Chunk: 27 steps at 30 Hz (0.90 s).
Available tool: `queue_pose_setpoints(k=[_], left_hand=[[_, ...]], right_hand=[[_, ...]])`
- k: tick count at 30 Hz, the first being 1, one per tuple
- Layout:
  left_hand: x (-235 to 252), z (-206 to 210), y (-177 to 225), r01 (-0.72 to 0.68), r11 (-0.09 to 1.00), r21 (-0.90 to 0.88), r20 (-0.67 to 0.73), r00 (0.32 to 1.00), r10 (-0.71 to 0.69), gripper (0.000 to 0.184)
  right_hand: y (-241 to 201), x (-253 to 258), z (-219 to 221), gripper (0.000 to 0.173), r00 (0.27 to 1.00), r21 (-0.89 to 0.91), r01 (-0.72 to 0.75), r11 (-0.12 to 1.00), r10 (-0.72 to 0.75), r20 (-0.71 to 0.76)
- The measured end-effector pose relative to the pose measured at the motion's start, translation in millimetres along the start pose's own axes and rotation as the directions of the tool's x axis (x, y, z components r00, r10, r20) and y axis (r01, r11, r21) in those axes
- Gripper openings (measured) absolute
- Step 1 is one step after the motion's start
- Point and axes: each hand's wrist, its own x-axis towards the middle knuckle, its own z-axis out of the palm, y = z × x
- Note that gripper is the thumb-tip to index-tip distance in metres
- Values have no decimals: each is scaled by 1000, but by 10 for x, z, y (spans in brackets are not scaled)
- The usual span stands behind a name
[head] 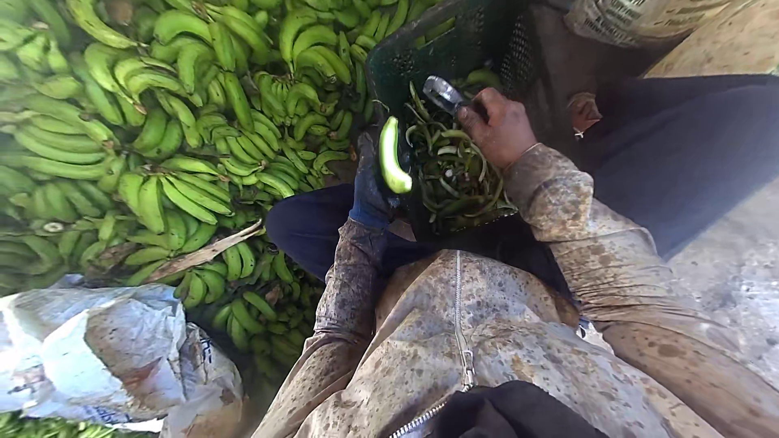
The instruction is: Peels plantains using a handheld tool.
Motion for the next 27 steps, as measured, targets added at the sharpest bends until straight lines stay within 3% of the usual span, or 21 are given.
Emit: queue_pose_setpoints(k=[2, 5, 8, 10, 13, 15, 16, 18, 20, 22, 23, 25, 26, 27], left_hand=[[85, -15, 8, -42, 999, 16, -47, 998, 43, 58], [204, 11, -40, -179, 973, 147, -208, 956, 208, 37], [186, 152, -64, -185, 946, 266, -182, 954, 237, 35], [58, 208, -79, -69, 963, 262, -93, 991, 97, 33], [-62, 148, -31, 143, 975, 169, 119, 979, -164, 44], [-84, 62, -56, 179, 978, 108, 195, 961, -197, 50], [-67, 39, -81, 120, 988, 97, 157, 978, -134, 50], [11, 52, -117, -101, 977, 186, -74, 990, 116, 43], [139, 111, -129, -302, 888, 348, -274, 873, 404, 40], [225, 143, -100, -394, 825, 405, -239, 825, 512, 43], [210, 173, -75, -379, 842, 384, -193, 859, 474, 42], [97, 193, -12, -190, 935, 300, -15, 979, 204, 34], [57, 160, 10, -35, 975, 221, 126, 992, 7, 33], [38, 106, 16, 133, 977, 169, 267, 947, -176, 37]], right_hand=[[-82, -109, 95, 44, 982, 86, 162, 983, -169, 86], [-174, -293, 235, 40, 895, 243, 295, 924, -356, 268], [-199, -250, 260, 38, 881, 210, 254, 944, -315, 352], [-132, -120, 198, 40, 942, 89, 202, 975, -219, 256], [-56, 40, 3, 47, 996, -78, 61, 995, -66, -57], [-34, 56, -106, 49, 994, -49, -12, 999, 6, -111], [-29, 39, -114, 49, 995, -25, 20, 999, -23, -99], [-72, -74, -14, 45, 988, 65, 156, 986, -155, -26], [-150, -220, 143, 40, 948, 165, 286, 944, -304, 95], [-202, -304, 267, 38, 898, 212, 343, 915, -386, 212], [-218, -292, 277, 38, 898, 201, 312, 929, -358, 258], [-167, -128, 218, 41, 947, 102, 212, 972, -230, 225], [-111, -26, 151, 43, 975, 37, 159, 986, -163, 153], [-57, 47, 67, 46, 991, -19, 103, 995, -101, 88]])
